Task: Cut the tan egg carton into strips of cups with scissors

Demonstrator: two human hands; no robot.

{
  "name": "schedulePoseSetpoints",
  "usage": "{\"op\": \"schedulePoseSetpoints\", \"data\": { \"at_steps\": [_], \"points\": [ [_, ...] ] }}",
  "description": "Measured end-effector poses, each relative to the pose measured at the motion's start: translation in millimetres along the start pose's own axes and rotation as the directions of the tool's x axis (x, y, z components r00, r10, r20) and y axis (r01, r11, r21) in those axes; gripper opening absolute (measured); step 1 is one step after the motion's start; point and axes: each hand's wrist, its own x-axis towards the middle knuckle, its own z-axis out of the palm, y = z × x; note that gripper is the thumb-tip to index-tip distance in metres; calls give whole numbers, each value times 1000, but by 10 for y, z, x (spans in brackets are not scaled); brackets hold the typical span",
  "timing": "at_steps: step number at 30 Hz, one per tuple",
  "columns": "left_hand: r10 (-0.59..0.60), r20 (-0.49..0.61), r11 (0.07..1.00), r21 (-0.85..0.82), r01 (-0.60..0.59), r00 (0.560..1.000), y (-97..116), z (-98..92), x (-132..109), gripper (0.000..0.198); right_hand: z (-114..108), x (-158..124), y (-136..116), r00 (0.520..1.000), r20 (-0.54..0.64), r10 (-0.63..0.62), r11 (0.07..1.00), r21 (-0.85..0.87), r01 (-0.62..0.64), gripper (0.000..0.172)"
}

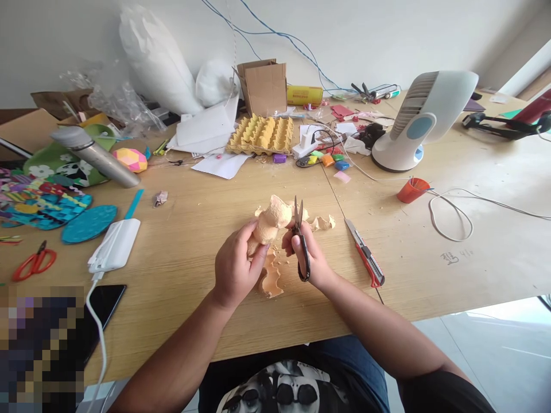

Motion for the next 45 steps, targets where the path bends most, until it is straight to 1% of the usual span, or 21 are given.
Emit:
{"op": "schedulePoseSetpoints", "data": {
  "at_steps": [3,5,14,19,26,33,37,41,43,45],
  "points": [
    [19,18,1000,-12,-19,1000,10,5,-12,57,3,-13,-8,998,-9,-57,997,-51,56,51],
    [20,36,1000,-20,-19,999,12,3,-16,58,-4,-15,-32,997,-23,-72,996,-62,71,50],
    [26,70,1000,-11,-25,997,14,-9,-24,55,-39,8,-43,998,-39,-53,996,-78,50,55],
    [47,59,999,19,-48,997,-9,3,-39,56,-53,-1,-67,997,-42,-59,992,-113,54,52],
    [80,46,996,29,-81,996,-14,-2,-15,61,-80,4,-100,998,-38,-45,991,-129,40,53],
    [93,37,994,45,-95,995,-36,-14,14,60,-92,19,-95,997,-54,55,997,-58,-58,53],
    [98,29,994,38,-99,995,-57,-12,17,60,-91,26,-81,994,-63,93,995,-26,-94,49],
    [59,40,998,16,-60,997,-68,-17,21,60,-78,35,-127,985,-51,165,983,96,-159,45],
    [39,60,999,-9,-38,997,-76,-28,29,59,-90,53,-164,983,-66,171,974,158,-159,45],
    [41,104,998,-56,-35,994,-88,-45,42,58,-119,82,-196,984,-110,142,974,192,-119,46]
  ]
}}
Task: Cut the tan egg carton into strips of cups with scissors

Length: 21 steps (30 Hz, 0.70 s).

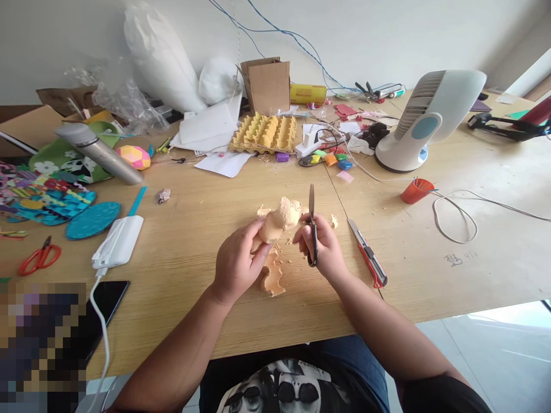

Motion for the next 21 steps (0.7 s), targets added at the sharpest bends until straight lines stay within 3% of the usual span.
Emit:
{"op": "schedulePoseSetpoints", "data": {
  "at_steps": [6,14,21],
  "points": [
    [27,148,993,-119,-9,989,-64,-42,48,59,-64,63,-64,993,-76,-87,992,80,93,51],
    [38,102,998,46,-43,994,-74,92,4,76,-18,19,-21,997,-50,-63,995,68,66,48],
    [-8,85,998,56,4,996,-106,92,-12,73,4,-15,-28,998,47,-37,998,48,35,45]
  ]
}}
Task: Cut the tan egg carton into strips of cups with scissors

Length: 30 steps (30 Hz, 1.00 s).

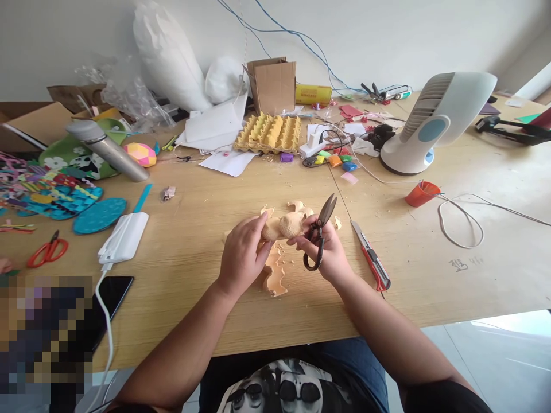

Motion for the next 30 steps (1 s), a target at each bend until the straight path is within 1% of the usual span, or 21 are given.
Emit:
{"op": "schedulePoseSetpoints", "data": {
  "at_steps": [5,8,10,12,13,15,18,20,22,24,30],
  "points": [
    [-21,-13,1000,-4,21,1000,-18,-13,5,71,5,-6,-32,996,81,36,999,15,-38,43],
    [-27,-23,1000,-9,27,999,-35,-6,0,70,-7,-2,-11,996,84,24,1000,-10,-23,44],
    [-33,-50,999,-2,33,998,-56,-3,-3,70,-24,1,15,998,69,5,997,-76,1,44],
    [-45,-88,999,13,46,995,-78,0,-3,69,-46,0,39,998,58,-28,980,-197,39,44],
    [-50,-104,998,22,53,993,-86,1,-3,68,-57,-2,48,997,61,-47,958,-279,62,44],
    [-58,-130,997,36,63,990,-96,4,0,67,-82,-7,60,994,79,-69,884,-457,98,45],
    [-64,-153,996,55,73,986,-93,9,7,65,-119,-4,76,993,89,-74,721,-684,115,45],
    [-68,-163,995,63,79,984,-85,11,11,64,-138,8,87,989,98,-107,612,-778,143,40],
    [-74,-170,995,54,84,983,-81,14,12,64,-150,22,90,980,120,-162,523,-832,188,35],
    [-77,-169,996,37,85,983,-82,21,7,64,-154,32,85,967,131,-217,463,-859,220,32],
    [-90,-151,996,11,92,984,-68,54,-23,62,-154,31,52,949,115,-293,385,-895,228,36]
  ]
}}
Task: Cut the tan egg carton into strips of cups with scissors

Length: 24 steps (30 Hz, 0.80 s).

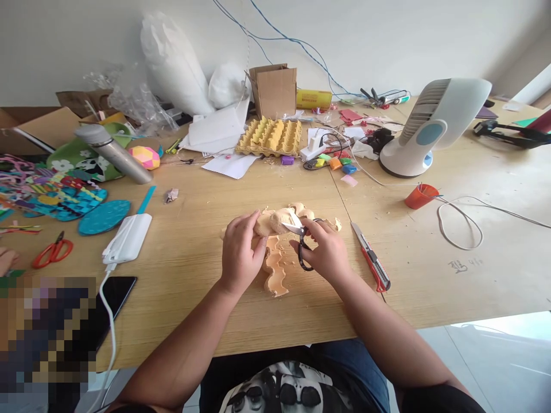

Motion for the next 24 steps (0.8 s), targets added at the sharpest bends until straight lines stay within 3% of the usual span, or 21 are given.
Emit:
{"op": "schedulePoseSetpoints", "data": {
  "at_steps": [12,24],
  "points": [
    [-1,-28,999,44,2,1000,41,-10,-4,56,-18,-16,-11,993,-104,-50,992,-116,38,35],
    [-15,-44,1000,15,16,999,73,-4,-2,54,-42,-8,46,991,-113,-67,986,-160,48,32]
  ]
}}
